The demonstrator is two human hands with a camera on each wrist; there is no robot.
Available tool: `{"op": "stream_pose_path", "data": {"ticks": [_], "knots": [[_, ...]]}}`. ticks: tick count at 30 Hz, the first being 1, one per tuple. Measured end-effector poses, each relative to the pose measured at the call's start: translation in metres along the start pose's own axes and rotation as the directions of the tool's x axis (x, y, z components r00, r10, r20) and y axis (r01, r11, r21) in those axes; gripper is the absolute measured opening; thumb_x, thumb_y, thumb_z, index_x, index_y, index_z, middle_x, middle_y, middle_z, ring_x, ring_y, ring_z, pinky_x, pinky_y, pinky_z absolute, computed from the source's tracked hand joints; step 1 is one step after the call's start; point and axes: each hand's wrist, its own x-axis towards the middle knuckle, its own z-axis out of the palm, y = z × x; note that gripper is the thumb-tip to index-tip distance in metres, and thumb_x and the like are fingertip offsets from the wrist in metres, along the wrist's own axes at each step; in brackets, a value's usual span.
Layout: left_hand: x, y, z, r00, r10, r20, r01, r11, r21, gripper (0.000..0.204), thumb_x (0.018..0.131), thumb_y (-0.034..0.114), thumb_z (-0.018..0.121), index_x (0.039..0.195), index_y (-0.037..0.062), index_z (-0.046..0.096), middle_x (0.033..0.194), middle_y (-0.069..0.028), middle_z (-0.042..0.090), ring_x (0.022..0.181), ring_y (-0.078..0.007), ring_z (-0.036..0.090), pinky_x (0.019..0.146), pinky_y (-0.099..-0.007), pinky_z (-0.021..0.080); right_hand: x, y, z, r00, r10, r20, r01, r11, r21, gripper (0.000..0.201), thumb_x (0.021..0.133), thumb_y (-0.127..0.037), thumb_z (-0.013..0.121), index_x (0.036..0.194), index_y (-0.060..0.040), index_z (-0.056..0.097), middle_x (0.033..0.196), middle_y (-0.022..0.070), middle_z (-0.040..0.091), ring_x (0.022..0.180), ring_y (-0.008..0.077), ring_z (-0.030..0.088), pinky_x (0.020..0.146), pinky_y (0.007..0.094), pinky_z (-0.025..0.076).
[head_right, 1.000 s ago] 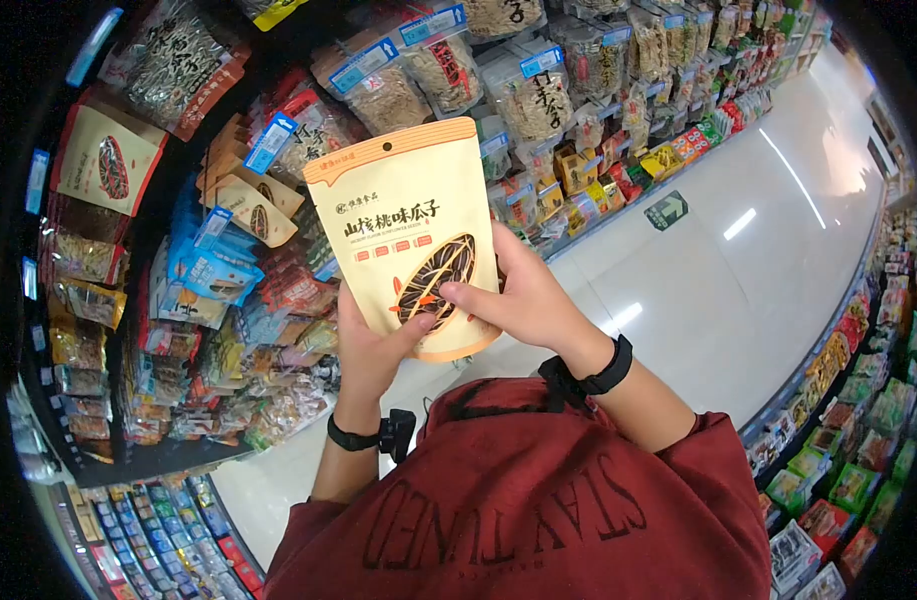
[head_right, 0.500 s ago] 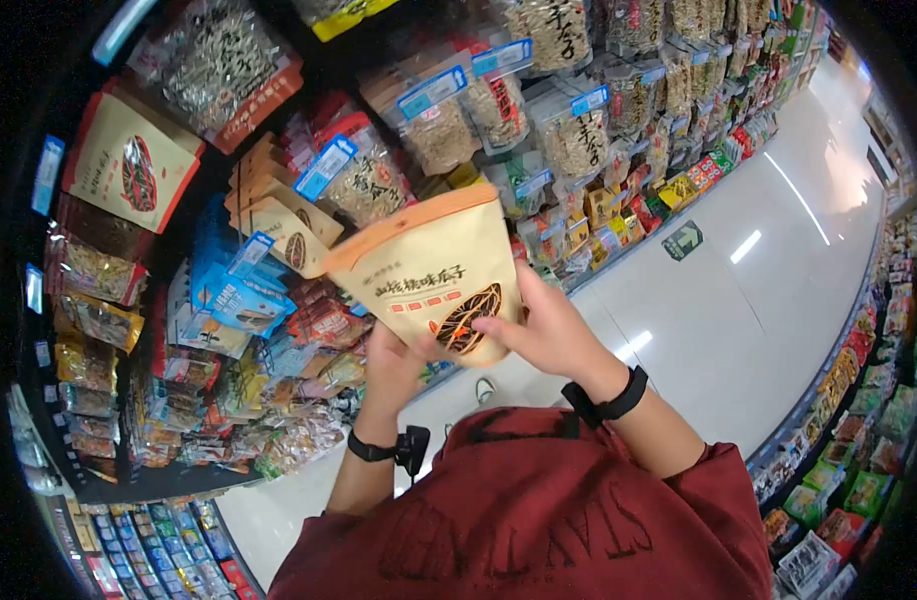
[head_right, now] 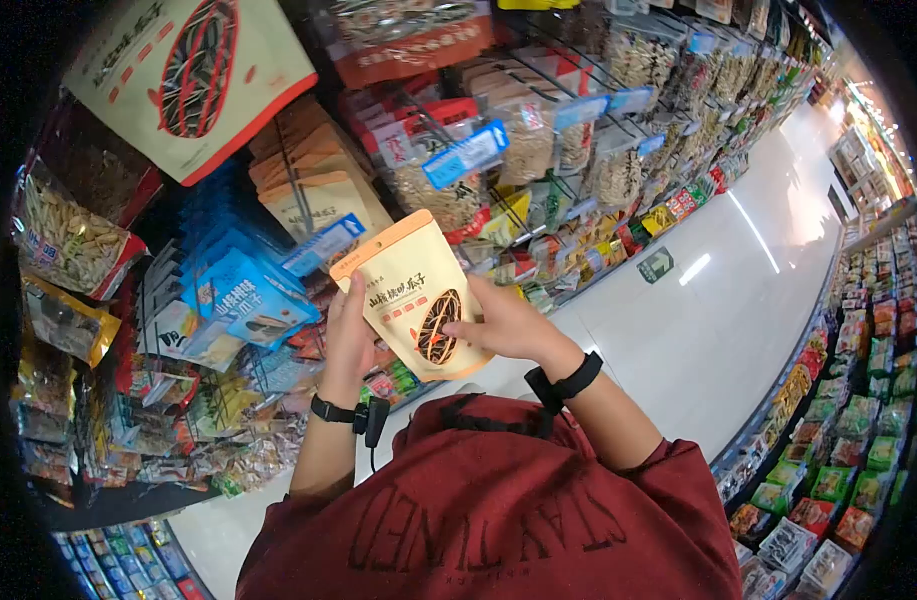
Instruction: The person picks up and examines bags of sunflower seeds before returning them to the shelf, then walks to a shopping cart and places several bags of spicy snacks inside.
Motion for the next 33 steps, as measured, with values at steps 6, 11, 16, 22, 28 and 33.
{"op": "stream_pose_path", "data": {"ticks": [6,11,16,22,28,33], "knots": [[0.03,0.015,-0.055,0.982,0.183,0.037,-0.184,0.982,0.037,0.032,0.106,0.019,0.055,0.129,-0.0021,0.058,0.125,-0.0082,0.066,0.109,-0.0154,0.064,0.095,-0.0317,0.052,0.047,0.005,0.043,0.996,-0.052,-0.073,0.049,0.998,-0.033,0.051,0.089,-0.018,0.077,0.129,0.0001,0.051,0.113,0.0169,0.068,0.109,0.0243,0.066,0.09,0.0373,0.052],[0.038,0.032,-0.066,0.956,0.294,0.014,-0.293,0.948,0.125,0.034,0.106,0.025,0.055,0.126,-0.0026,0.061,0.12,-0.008,0.068,0.106,-0.0136,0.064,0.093,-0.0295,0.051,0.07,-0.001,0.056,0.986,-0.116,-0.118,0.119,0.993,0.02,0.049,0.092,-0.015,0.074,0.13,0.0,0.048,0.115,0.0151,0.066,0.11,0.0224,0.066,0.091,0.0362,0.052],[0.044,0.05,-0.07,0.961,0.274,0.042,-0.278,0.947,0.163,0.039,0.106,0.032,0.056,0.121,-0.0031,0.064,0.112,-0.007,0.07,0.099,-0.0114,0.063,0.088,-0.0284,0.051,0.078,-0.005,0.069,0.993,-0.079,-0.092,0.089,0.989,0.116,0.055,0.093,-0.015,0.072,0.136,0.0,0.041,0.121,0.0149,0.062,0.113,0.0214,0.063,0.095,0.0355,0.05],[0.047,0.049,-0.078,0.971,0.234,0.055,-0.24,0.92,0.311,0.04,0.106,0.034,0.056,0.12,-0.0026,0.065,0.108,-0.0065,0.071,0.092,-0.0105,0.064,0.083,-0.0282,0.052,0.079,-0.003,0.073,0.983,-0.154,-0.1,0.163,0.983,0.09,0.06,0.095,-0.018,0.071,0.141,0.0016,0.038,0.126,0.0138,0.058,0.12,0.0199,0.056,0.102,0.0369,0.046],[0.051,0.061,-0.067,0.975,0.222,0.0,-0.212,0.932,0.295,0.039,0.106,0.033,0.055,0.123,-0.0021,0.061,0.107,-0.0063,0.069,0.093,-0.0113,0.063,0.082,-0.0288,0.052,0.088,-0.013,0.078,0.978,-0.173,-0.114,0.187,0.974,0.131,0.057,0.096,-0.015,0.068,0.141,0.0018,0.038,0.128,0.0129,0.058,0.121,0.0187,0.056,0.103,0.0362,0.046],[0.052,0.046,-0.062,0.766,0.63,0.127,-0.624,0.683,0.38,0.063,0.1,0.011,0.063,0.147,-0.0004,0.024,0.135,-0.0181,0.05,0.119,-0.0219,0.057,0.097,-0.0347,0.051,0.105,-0.018,0.081,0.98,-0.035,-0.197,0.055,0.993,0.1,0.05,0.095,-0.011,0.068,0.136,0.0005,0.042,0.12,0.0145,0.063,0.113,0.0208,0.062,0.094,0.0386,0.051]]}}
